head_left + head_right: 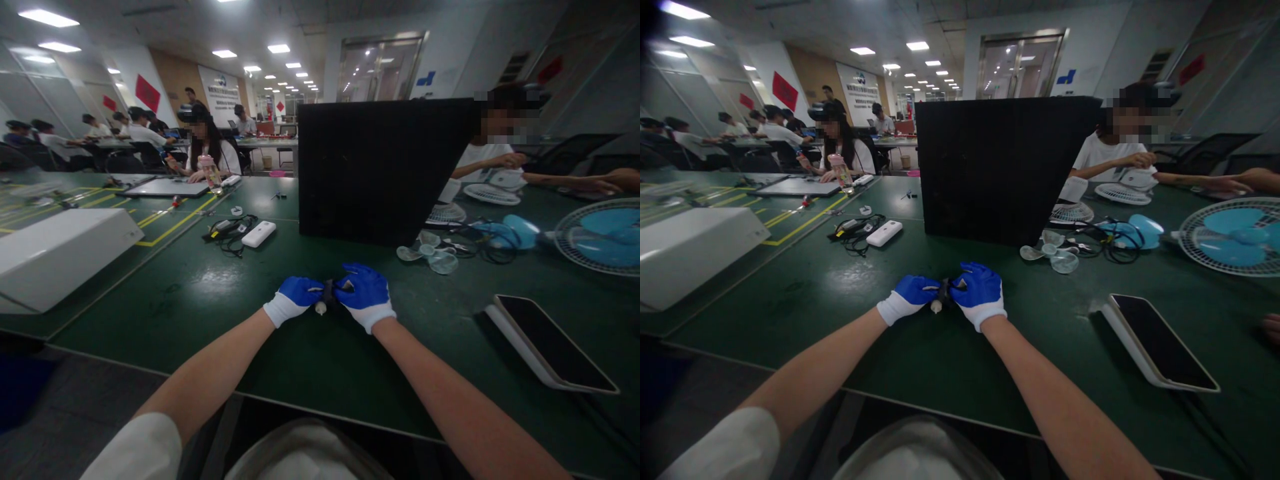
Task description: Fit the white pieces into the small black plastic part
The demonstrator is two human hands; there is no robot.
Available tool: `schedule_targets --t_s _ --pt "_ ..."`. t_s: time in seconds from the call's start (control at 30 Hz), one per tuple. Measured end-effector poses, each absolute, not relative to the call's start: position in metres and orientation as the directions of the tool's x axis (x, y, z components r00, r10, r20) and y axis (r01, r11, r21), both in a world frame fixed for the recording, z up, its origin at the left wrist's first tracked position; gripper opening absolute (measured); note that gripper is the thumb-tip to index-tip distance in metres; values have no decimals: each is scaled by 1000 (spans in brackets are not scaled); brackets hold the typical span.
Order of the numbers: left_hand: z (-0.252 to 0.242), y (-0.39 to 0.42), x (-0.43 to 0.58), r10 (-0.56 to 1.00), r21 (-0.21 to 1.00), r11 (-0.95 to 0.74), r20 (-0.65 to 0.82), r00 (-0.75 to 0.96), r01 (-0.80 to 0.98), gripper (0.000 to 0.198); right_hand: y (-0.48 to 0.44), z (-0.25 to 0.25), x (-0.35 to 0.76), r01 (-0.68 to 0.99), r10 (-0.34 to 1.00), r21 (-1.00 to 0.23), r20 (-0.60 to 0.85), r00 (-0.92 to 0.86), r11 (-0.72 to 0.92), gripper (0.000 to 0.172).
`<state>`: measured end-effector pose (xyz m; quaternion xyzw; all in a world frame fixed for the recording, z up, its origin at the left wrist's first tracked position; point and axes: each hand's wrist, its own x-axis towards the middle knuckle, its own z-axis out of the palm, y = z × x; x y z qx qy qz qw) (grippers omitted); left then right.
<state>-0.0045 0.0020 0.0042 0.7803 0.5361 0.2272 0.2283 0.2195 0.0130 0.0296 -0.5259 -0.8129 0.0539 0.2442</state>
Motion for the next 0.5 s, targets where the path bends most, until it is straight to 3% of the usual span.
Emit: schedule_targets --t_s 0.1,0.2,0.27,0.4,0.5 --pt "4 2 -4 957 635 -267 84 279 725 24 11 32 218 847 905 -367 330 -269 385 24" --pt "2 4 -4 960 678 -256 93 265 689 25 11 31 220 859 910 -379 359 -207 345 52" --pt "-2 6 -5 960 713 -258 112 258 651 25 12 29 225 848 904 -408 392 -172 338 59" --pt "-11 14 -9 973 778 -228 158 169 585 23 15 29 238 810 879 -462 460 -129 361 45" --pt "-13 21 -16 974 777 -215 214 72 592 21 13 32 241 757 844 -413 419 -335 506 36"
